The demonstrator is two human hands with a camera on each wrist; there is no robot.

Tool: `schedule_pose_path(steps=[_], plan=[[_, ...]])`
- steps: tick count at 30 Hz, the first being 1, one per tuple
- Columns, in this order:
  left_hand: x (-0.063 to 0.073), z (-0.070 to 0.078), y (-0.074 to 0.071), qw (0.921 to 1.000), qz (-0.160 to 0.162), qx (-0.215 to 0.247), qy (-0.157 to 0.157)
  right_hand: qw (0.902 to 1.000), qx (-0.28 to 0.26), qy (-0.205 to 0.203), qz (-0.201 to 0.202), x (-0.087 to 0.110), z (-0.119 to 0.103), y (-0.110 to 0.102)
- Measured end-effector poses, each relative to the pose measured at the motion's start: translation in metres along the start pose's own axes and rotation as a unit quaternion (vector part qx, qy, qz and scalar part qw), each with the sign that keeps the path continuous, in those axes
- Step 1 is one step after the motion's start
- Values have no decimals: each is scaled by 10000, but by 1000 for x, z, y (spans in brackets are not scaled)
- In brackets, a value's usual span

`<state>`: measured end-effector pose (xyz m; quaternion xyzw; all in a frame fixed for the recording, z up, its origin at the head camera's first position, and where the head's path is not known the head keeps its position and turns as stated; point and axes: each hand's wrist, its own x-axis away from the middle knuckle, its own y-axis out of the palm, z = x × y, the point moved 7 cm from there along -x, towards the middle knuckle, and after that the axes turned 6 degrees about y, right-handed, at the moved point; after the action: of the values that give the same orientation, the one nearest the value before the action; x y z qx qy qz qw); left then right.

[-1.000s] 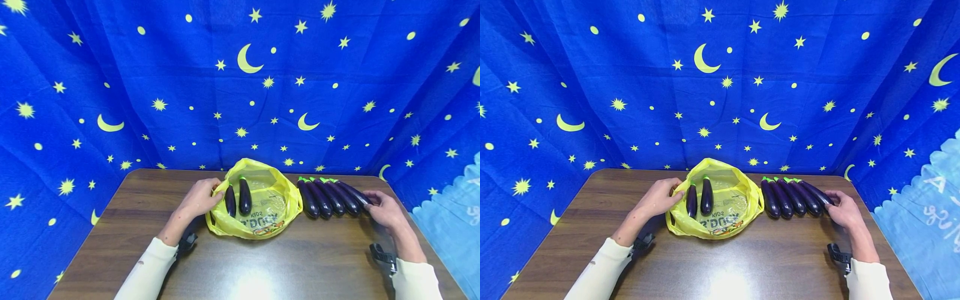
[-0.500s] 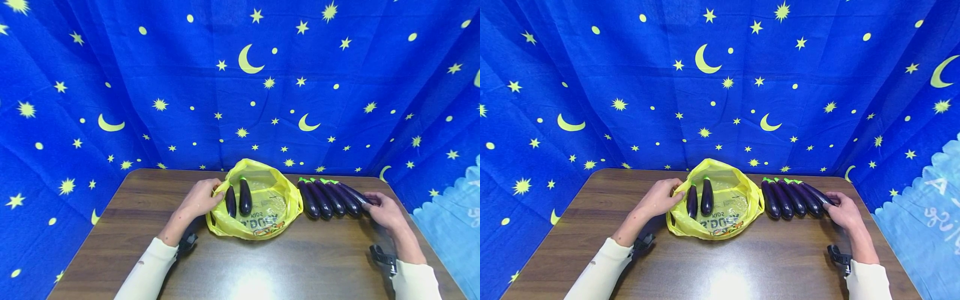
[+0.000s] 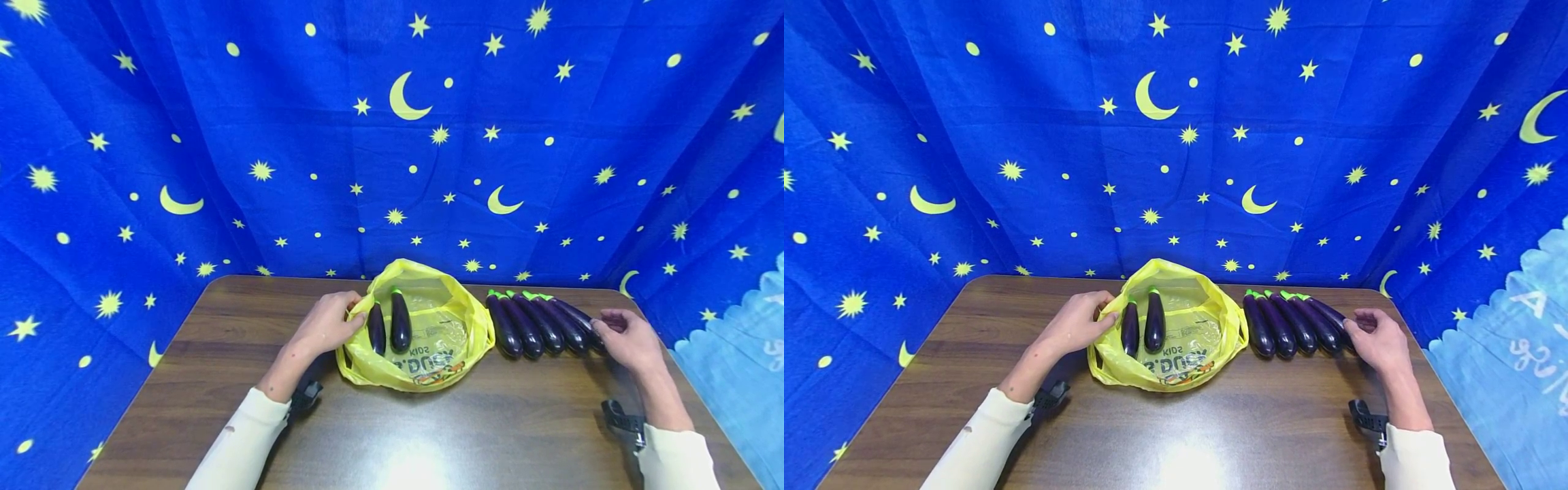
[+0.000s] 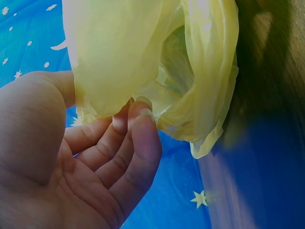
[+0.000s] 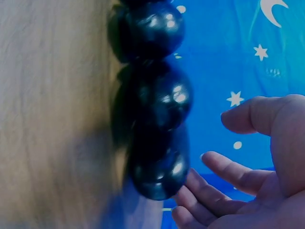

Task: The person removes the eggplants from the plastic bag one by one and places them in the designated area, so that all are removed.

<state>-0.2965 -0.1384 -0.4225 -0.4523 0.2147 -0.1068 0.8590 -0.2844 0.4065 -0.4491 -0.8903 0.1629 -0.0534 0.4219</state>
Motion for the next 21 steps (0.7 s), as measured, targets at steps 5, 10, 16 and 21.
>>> schedule_pose_path(steps=[5,10,16,21], plan=[[-1,-1,1,10000,-32,15,-43,9997,164,-92,136,3,-11,-6],[-1,-2,2,9999,-53,76,-103,9984,152,-400,359,9,-30,-13],[-1,0,1,9999,47,-20,129,9967,-15,-670,457,19,-53,-18],[-1,1,1,9998,82,-52,185,9938,-94,-939,585,29,-72,-17]])
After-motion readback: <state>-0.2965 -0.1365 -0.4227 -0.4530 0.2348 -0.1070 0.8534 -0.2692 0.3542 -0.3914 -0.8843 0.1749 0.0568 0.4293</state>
